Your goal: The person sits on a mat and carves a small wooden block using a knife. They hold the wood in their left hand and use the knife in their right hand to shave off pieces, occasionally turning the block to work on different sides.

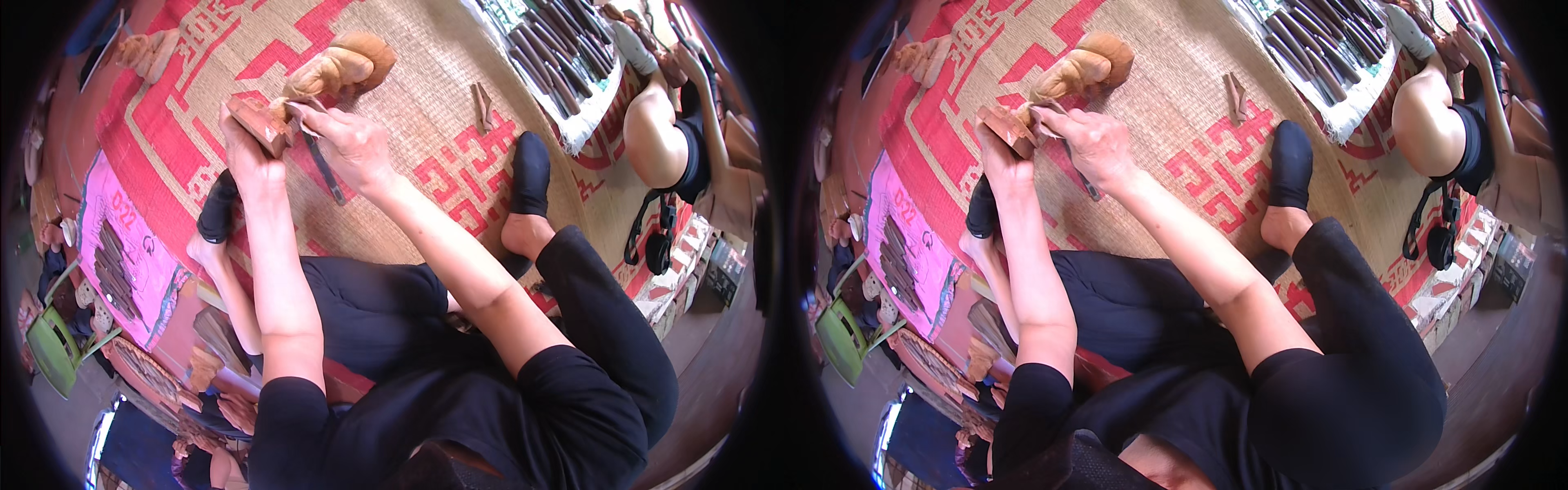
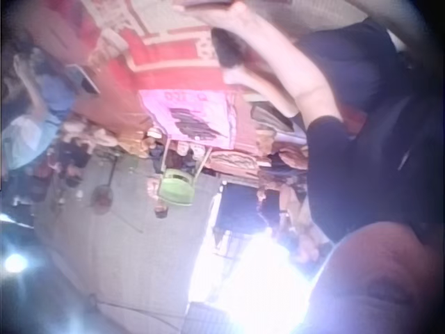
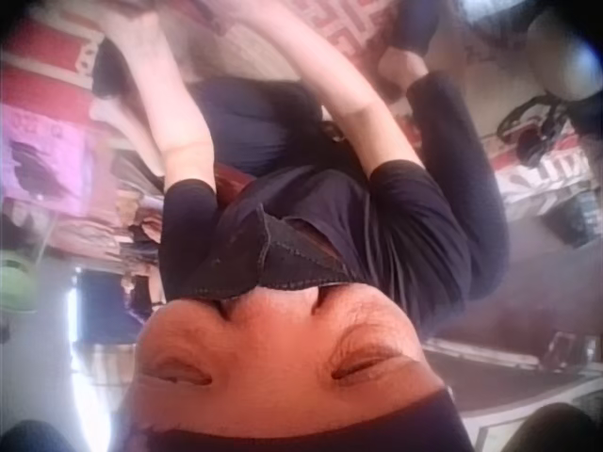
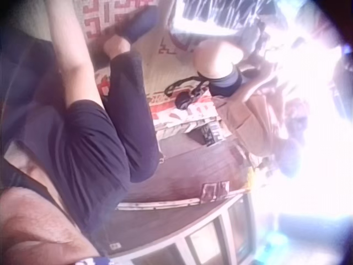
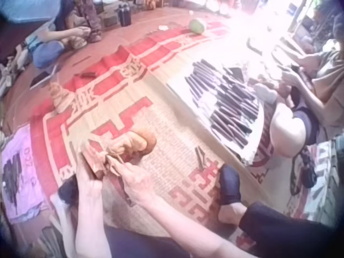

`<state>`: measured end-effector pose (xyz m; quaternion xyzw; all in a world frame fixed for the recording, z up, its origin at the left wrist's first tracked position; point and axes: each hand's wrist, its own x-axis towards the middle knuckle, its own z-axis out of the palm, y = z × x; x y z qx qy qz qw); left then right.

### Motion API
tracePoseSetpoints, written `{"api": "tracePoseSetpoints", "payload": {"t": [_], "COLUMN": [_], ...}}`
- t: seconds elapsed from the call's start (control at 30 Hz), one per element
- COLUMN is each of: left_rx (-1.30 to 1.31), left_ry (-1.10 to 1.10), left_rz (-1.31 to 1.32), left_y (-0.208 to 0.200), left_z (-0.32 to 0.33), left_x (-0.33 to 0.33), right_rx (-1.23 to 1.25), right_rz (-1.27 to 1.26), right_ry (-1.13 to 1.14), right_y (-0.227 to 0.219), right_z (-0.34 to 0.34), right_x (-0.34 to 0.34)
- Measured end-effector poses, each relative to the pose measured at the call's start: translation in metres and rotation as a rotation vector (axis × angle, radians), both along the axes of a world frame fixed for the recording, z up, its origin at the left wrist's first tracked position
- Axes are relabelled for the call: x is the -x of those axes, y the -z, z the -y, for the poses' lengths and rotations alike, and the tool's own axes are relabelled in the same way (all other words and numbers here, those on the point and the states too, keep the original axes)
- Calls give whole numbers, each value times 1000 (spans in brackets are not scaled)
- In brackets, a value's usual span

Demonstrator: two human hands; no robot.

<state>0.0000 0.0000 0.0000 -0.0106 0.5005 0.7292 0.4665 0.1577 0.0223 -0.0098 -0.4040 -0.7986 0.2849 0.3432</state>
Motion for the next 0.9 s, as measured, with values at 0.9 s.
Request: {"api": "tracePoseSetpoints", "payload": {"t": [0.9], "left_rx": [1], "left_ry": [2], "left_rz": [-99], "left_y": [9], "left_z": [-5], "left_x": [-2], "right_rx": [237], "right_rz": [-157], "right_ry": [27], "right_y": [18], "right_z": [11], "right_x": [-19]}}
